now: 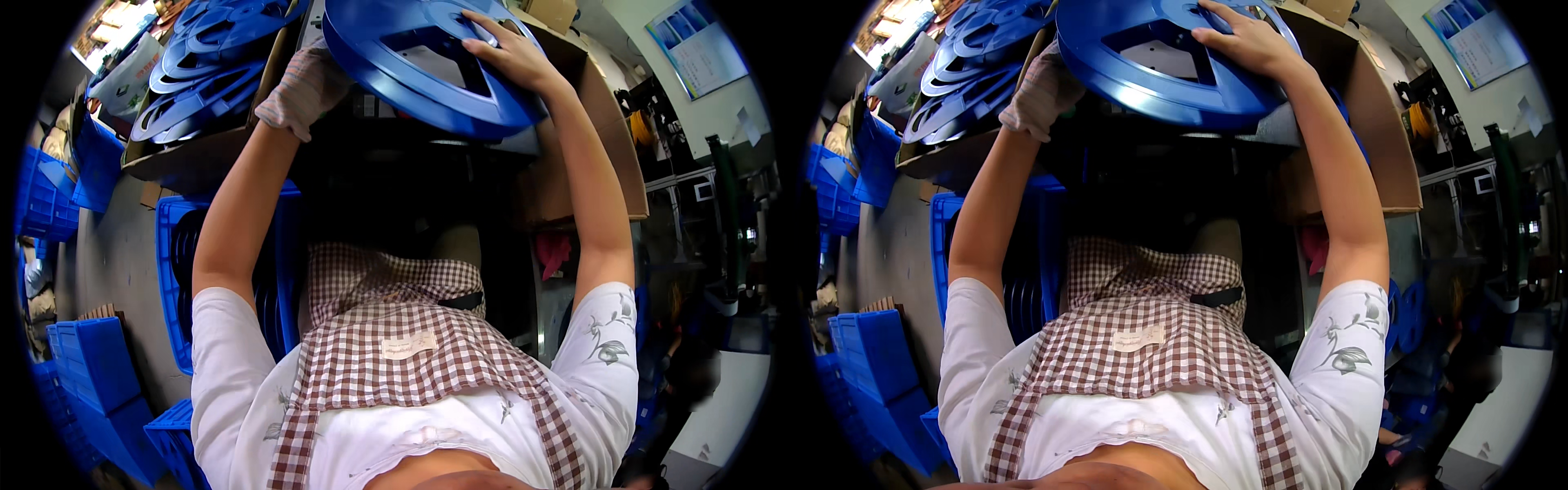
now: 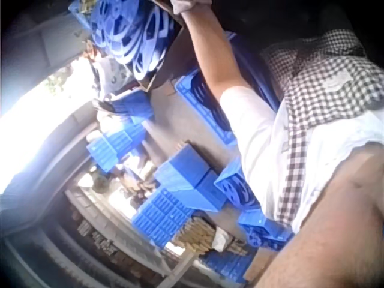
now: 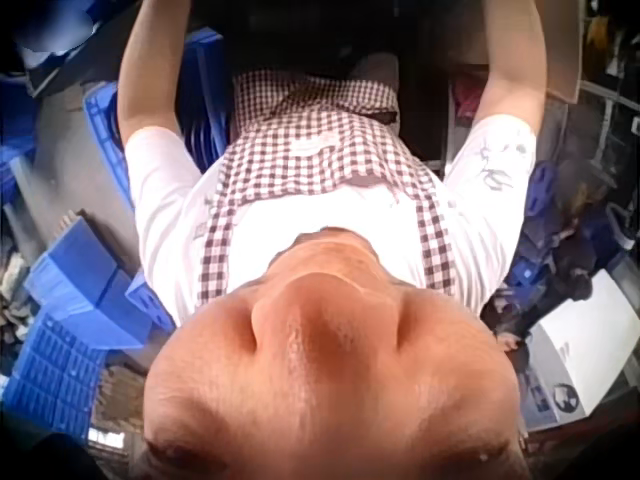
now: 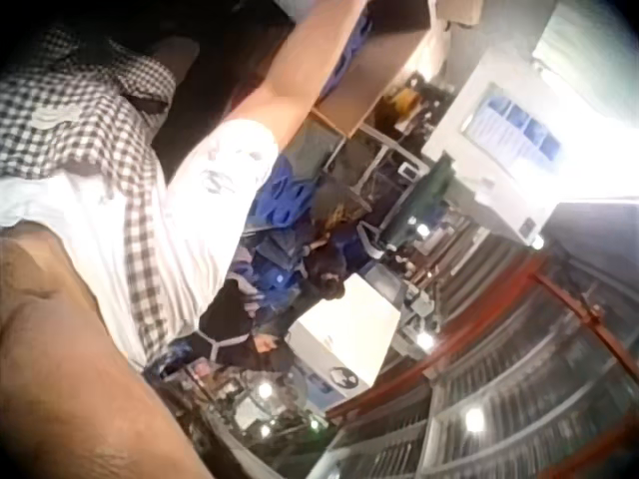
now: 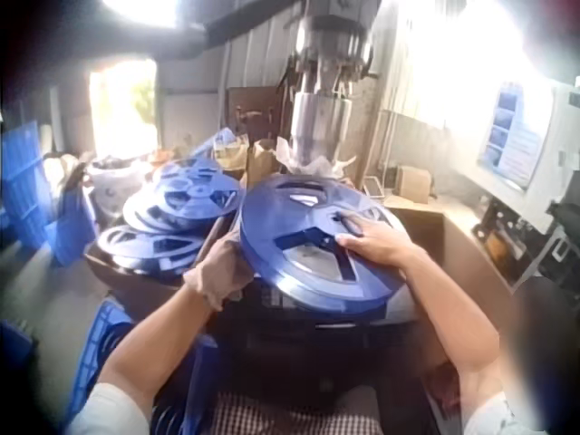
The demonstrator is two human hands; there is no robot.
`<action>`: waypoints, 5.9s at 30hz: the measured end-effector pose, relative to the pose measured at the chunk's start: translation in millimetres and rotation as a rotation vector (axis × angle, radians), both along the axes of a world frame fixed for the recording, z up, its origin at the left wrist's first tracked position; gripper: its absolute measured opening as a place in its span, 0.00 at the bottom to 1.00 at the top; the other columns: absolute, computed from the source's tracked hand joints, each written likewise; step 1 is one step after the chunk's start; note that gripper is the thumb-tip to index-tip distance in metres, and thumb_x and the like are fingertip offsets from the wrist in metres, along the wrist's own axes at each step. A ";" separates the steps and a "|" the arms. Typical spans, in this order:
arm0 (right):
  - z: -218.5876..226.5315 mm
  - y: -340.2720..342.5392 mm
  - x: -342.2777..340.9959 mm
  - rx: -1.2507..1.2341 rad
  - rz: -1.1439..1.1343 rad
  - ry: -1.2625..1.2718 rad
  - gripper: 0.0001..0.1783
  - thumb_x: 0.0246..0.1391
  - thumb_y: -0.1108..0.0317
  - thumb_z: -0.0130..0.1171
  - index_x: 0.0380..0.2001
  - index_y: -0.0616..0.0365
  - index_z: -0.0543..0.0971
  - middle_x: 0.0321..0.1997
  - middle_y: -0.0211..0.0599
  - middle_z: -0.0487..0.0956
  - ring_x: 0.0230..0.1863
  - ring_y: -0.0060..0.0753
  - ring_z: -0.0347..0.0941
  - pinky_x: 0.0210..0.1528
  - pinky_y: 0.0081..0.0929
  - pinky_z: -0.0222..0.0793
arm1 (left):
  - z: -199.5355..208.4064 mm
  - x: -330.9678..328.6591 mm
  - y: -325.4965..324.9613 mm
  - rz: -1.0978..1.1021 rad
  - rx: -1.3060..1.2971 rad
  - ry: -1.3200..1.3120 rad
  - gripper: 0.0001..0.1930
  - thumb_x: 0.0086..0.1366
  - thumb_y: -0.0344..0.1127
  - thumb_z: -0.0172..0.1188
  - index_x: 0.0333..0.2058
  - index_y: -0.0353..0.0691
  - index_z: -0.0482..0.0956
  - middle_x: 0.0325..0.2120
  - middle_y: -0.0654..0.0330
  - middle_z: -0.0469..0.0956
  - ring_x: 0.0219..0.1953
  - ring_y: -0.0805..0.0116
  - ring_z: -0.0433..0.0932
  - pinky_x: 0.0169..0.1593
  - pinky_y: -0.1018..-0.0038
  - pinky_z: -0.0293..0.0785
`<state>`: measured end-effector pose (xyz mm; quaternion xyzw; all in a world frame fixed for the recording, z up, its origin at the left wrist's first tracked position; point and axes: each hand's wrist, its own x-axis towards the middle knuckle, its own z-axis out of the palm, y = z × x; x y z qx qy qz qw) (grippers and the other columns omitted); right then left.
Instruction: The person repeatedly picks up blue plastic wheel-like parts, places them on a machine, presses a button, and then stacks the parts into a blue crate. The process is repeated continuously throughout the clip.
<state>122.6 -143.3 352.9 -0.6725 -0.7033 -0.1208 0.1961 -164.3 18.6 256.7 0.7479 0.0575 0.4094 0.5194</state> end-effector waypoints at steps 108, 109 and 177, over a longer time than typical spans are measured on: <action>-402.6 -163.3 -141.0 -0.745 -0.097 1.135 0.16 0.59 0.67 0.58 0.49 0.60 0.78 0.34 0.33 0.82 0.34 0.20 0.76 0.37 0.22 0.72 | -91.6 -493.1 -121.0 1.033 0.260 0.851 0.23 0.70 0.34 0.44 0.62 0.36 0.62 0.58 0.49 0.69 0.60 0.58 0.69 0.59 0.68 0.68; -399.7 -161.8 -142.3 -0.747 -0.084 1.083 0.16 0.59 0.67 0.58 0.49 0.59 0.78 0.35 0.34 0.82 0.35 0.21 0.76 0.38 0.22 0.72 | -131.3 -501.3 -106.9 1.150 0.408 0.963 0.24 0.66 0.38 0.48 0.60 0.41 0.65 0.49 0.51 0.74 0.49 0.56 0.74 0.53 0.66 0.72; -271.9 -163.6 -208.8 -0.627 0.065 1.526 0.16 0.61 0.68 0.56 0.50 0.66 0.75 0.33 0.31 0.78 0.30 0.18 0.71 0.33 0.19 0.69 | 176.3 -235.6 28.0 0.998 1.044 1.059 0.23 0.62 0.51 0.60 0.49 0.42 0.72 0.31 0.50 0.82 0.37 0.49 0.81 0.44 0.59 0.75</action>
